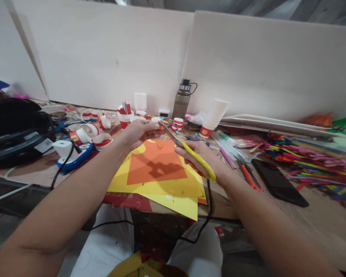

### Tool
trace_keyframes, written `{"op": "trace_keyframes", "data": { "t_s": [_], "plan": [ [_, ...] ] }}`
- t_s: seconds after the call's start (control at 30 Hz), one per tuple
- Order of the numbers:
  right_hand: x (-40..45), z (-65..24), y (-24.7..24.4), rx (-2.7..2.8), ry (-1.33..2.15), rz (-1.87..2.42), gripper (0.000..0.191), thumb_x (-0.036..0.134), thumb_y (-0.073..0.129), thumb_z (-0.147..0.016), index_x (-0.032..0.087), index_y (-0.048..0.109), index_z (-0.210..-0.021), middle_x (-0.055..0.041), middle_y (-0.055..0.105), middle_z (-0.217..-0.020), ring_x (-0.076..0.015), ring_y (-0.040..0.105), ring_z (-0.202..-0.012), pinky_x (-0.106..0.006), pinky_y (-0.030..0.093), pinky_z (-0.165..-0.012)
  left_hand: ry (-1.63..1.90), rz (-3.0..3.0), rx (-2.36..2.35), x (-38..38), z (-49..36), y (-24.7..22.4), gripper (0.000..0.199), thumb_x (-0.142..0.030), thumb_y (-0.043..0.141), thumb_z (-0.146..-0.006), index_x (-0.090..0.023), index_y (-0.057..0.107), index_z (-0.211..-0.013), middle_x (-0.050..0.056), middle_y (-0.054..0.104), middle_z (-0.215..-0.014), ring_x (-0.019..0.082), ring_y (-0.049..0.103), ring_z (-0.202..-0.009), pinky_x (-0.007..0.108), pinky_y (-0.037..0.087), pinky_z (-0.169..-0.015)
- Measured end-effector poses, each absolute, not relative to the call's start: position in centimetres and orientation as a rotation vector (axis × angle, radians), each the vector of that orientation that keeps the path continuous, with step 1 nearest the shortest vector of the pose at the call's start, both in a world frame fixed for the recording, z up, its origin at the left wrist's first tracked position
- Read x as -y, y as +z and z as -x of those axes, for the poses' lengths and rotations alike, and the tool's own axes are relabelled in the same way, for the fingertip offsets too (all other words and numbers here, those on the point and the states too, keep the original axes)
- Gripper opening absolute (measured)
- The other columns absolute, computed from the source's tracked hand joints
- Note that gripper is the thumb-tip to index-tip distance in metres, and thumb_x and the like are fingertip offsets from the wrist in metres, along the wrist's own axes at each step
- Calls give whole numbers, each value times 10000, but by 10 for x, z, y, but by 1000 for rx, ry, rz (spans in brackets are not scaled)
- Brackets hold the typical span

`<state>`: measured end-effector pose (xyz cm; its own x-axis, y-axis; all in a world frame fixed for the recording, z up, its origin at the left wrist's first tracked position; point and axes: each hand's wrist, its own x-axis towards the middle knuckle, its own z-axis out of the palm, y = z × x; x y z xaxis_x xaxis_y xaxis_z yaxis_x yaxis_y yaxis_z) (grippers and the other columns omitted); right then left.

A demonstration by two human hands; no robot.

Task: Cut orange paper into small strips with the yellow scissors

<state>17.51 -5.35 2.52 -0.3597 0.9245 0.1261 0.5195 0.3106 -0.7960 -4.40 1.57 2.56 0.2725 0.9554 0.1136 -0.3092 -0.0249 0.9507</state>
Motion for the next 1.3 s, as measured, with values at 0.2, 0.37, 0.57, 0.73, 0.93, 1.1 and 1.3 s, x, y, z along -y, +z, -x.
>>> {"op": "trace_keyframes", "data": {
  "t_s": [0.2, 0.37, 0.57, 0.73, 0.93, 1.1, 1.3],
  "plan": [
    [52, -173, 24, 1886, 905, 1409, 337, 529, 598, -782, 194, 570, -754, 25, 511, -508, -77, 419, -337, -198, 305, -296, 1203, -1200, -772, -17, 45, 24, 146, -214, 751, -647, -98, 683, -706, 77, 688, -731, 151, 666, -747, 238, 468, -652],
    [48, -177, 25, 2000, 726, 1590, 360, 536, 580, -793, 190, 656, -856, -2, 557, -550, -105, 473, -391, -216, 327, -360, 1253, -1188, -808, -20, 47, 23, 190, -252, 774, -617, -107, 669, -680, 43, 640, -652, 93, 578, -609, 210, 420, -561],
    [48, -177, 21, 2428, 442, 1462, 300, 458, 671, -730, 206, 721, -884, -44, 707, -797, -162, 598, -662, -238, 380, -565, 1297, -1325, -799, -20, 45, 21, 237, -297, 791, -595, -125, 631, -624, -13, 540, -550, 53, 450, -491, 191, 345, -488],
    [54, -174, 18, 2593, 368, 1357, 274, 316, 637, -755, 228, 701, -1006, -52, 718, -924, -176, 615, -776, -239, 388, -641, 1352, -1643, -953, -20, 43, 17, 218, -346, 728, -673, -140, 663, -644, -8, 551, -538, 76, 461, -511, 215, 359, -518],
    [55, -177, 15, 2679, 328, 1314, 222, 270, 596, -762, 227, 692, -957, -60, 706, -880, -178, 607, -763, -247, 371, -638, 1345, -2015, -1065, -15, 40, 15, 184, -339, 671, -734, -162, 712, -705, 16, 616, -615, 110, 523, -579, 236, 383, -560],
    [59, -182, 25, 2719, 353, 1287, 235, 240, 684, -676, 269, 710, -907, -31, 705, -799, -187, 594, -709, -270, 349, -597, 1332, -2012, -1022, -13, 37, 12, 183, -357, 675, -737, -184, 729, -713, 32, 642, -648, 121, 534, -583, 245, 383, -567],
    [56, -174, 37, 2070, 317, 1409, 213, 359, 586, -816, 199, 678, -921, -54, 695, -801, -161, 594, -674, -287, 418, -617, 1260, -1953, -1003, -8, 31, 11, 206, -373, 664, -744, -175, 709, -707, 22, 628, -597, 123, 534, -552, 248, 383, -561]
  ]
}}
